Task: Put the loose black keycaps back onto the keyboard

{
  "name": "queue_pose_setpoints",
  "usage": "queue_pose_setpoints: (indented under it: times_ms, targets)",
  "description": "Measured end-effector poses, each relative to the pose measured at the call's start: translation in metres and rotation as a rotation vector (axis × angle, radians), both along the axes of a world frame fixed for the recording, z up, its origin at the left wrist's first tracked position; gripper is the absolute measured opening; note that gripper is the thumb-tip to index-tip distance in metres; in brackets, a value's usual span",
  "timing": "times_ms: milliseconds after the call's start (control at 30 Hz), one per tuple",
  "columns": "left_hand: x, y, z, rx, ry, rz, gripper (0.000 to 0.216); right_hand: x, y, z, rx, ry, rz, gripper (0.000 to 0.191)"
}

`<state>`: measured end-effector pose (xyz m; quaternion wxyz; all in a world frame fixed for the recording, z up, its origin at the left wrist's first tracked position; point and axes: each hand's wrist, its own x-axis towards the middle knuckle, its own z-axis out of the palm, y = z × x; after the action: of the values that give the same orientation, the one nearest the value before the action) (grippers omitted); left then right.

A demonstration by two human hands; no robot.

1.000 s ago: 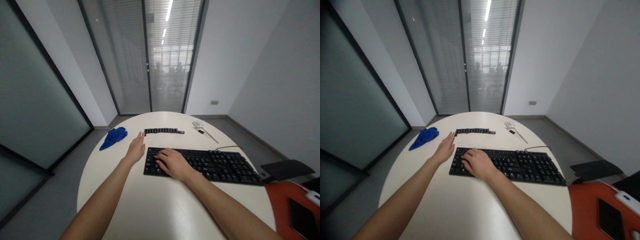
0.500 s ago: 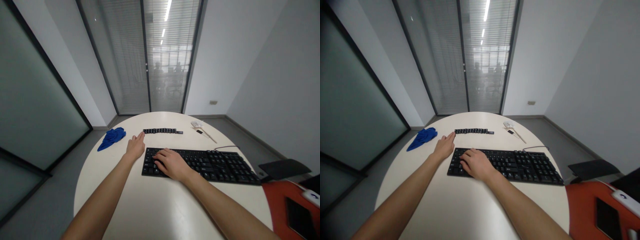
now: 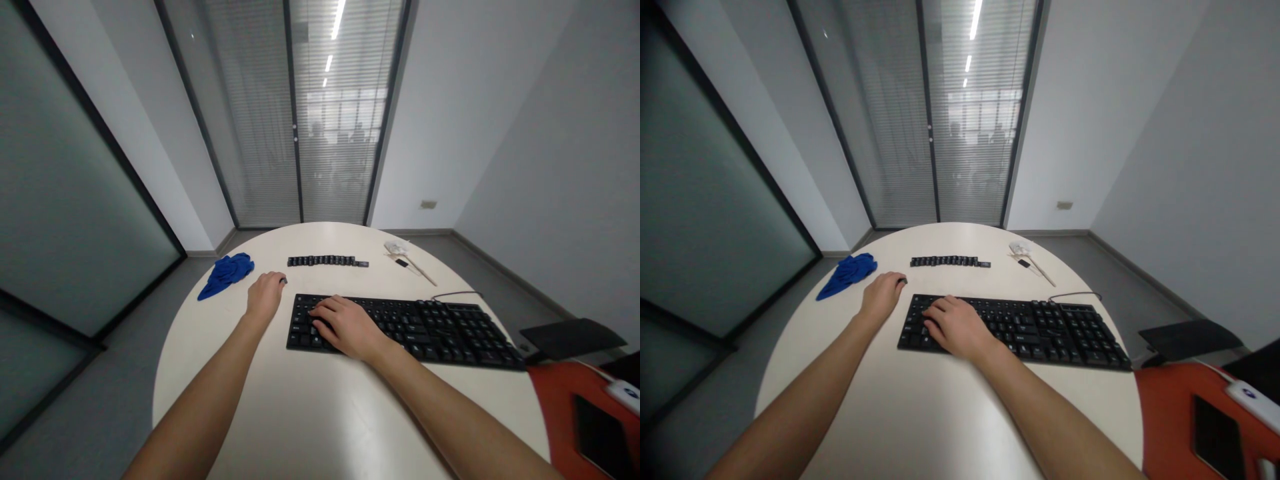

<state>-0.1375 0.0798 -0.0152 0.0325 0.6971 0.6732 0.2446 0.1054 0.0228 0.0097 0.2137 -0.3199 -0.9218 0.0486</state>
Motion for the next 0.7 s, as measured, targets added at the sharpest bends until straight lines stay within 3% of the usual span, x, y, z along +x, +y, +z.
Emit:
queue_pose_setpoints:
  times_ms: [100, 367, 533, 700]
  targets:
    - [-0.003, 0.000, 0.004, -0.064, -0.138, -0.043, 0.032, 0.000, 0.000, 0.001, -0.005, 0.000, -0.002, 0.025]
    - [-0.007, -0.006, 0.028, -0.401, -0.408, -0.394, 0.034, 0.001, 0.000, 0.001, -0.009, -0.008, -0.007, 0.026]
    - [-0.009, -0.014, 0.040, -0.525, -0.450, -0.447, 0.035, 0.001, 0.000, 0.001, -0.010, 0.019, 0.006, 0.025]
    - [-0.007, -0.020, 0.047, -0.537, -0.416, -0.502, 0.033, 0.001, 0.000, 0.001, -0.004, 0.019, 0.004, 0.024]
